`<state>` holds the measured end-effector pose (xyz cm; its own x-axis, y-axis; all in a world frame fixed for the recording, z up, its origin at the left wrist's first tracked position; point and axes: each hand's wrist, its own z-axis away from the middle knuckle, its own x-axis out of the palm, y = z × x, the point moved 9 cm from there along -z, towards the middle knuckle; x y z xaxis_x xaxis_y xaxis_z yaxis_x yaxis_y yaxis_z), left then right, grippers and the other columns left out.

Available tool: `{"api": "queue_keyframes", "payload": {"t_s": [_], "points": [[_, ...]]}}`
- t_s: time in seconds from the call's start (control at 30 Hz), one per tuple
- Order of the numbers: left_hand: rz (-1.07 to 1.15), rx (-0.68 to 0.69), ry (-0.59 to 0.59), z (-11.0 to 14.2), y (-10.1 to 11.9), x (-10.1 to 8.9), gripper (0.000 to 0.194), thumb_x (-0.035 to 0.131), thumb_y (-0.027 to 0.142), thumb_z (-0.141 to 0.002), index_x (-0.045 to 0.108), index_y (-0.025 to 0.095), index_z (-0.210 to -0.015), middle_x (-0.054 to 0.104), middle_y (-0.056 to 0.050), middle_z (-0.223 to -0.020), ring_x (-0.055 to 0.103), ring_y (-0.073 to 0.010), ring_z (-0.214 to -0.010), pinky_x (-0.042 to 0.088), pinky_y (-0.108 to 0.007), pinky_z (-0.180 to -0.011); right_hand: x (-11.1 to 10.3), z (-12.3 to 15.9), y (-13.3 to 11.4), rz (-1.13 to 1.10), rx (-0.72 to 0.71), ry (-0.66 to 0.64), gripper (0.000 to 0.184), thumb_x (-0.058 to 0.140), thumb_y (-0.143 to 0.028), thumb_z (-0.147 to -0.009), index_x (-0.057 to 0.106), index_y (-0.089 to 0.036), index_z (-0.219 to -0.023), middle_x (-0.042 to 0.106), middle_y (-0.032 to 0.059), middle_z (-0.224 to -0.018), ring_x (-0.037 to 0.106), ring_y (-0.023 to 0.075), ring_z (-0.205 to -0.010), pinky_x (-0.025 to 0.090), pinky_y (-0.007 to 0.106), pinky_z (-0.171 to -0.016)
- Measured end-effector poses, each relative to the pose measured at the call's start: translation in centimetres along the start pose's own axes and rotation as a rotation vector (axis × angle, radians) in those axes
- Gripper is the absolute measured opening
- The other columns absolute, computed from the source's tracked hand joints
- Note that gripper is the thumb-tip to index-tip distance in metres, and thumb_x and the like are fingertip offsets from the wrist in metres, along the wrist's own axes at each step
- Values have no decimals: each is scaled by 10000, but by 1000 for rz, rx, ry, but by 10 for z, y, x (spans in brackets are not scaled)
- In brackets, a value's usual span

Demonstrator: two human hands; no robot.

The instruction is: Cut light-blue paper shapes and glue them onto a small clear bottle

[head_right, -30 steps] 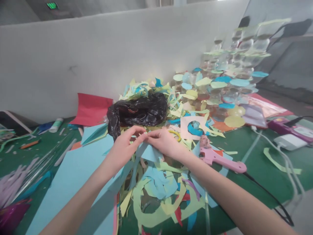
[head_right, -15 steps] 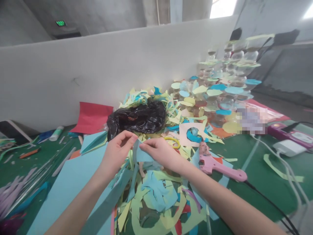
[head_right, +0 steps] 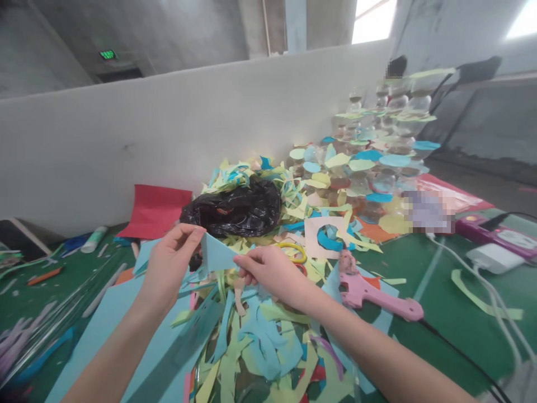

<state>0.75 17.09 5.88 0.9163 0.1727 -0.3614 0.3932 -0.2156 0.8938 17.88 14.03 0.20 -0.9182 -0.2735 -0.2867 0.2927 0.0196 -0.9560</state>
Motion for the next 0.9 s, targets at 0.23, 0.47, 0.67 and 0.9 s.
{"api": "queue_keyframes", "payload": {"t_s": [0.23, 0.47, 0.67, 0.9], "points": [[19, -55, -20, -1, -7, 3, 299, 581, 511, -847, 572, 212, -827, 488, 30, -709, 453, -110, -637, 396, -202, -591, 4, -4, 5, -24, -5, -14, 437, 499, -506, -900, 626, -196, -621, 636, 13, -595, 551, 133, -529, 406, 251, -532], [128, -179, -241, 7, -16, 33, 314, 627, 497, -818, 566, 208, -922, 571, 20, -740, 522, -117, -641, 418, -196, -572, 9, -7, 3, -123, -60, -44, 440, 486, -488, -912, 628, -191, -619, 632, 22, -613, 570, 147, -581, 436, 254, -591], [189, -227, -234, 7, -17, 30, 310, 659, 482, -793, 556, 203, -879, 559, 37, -658, 518, -114, -580, 427, -199, -555, 5, -4, -3, -82, -85, -12, 507, 378, -497, -960, 594, -187, -622, 616, 22, -638, 533, 139, -580, 393, 252, -573], [236, -259, -257, 8, -26, 34, 354, 680, 493, -766, 568, 195, -919, 622, 20, -710, 571, -118, -623, 445, -199, -586, -5, -6, -7, -49, -100, 66, 362, 378, -383, -967, 595, -193, -748, 579, -8, -668, 513, 124, -605, 380, 232, -551]]}}
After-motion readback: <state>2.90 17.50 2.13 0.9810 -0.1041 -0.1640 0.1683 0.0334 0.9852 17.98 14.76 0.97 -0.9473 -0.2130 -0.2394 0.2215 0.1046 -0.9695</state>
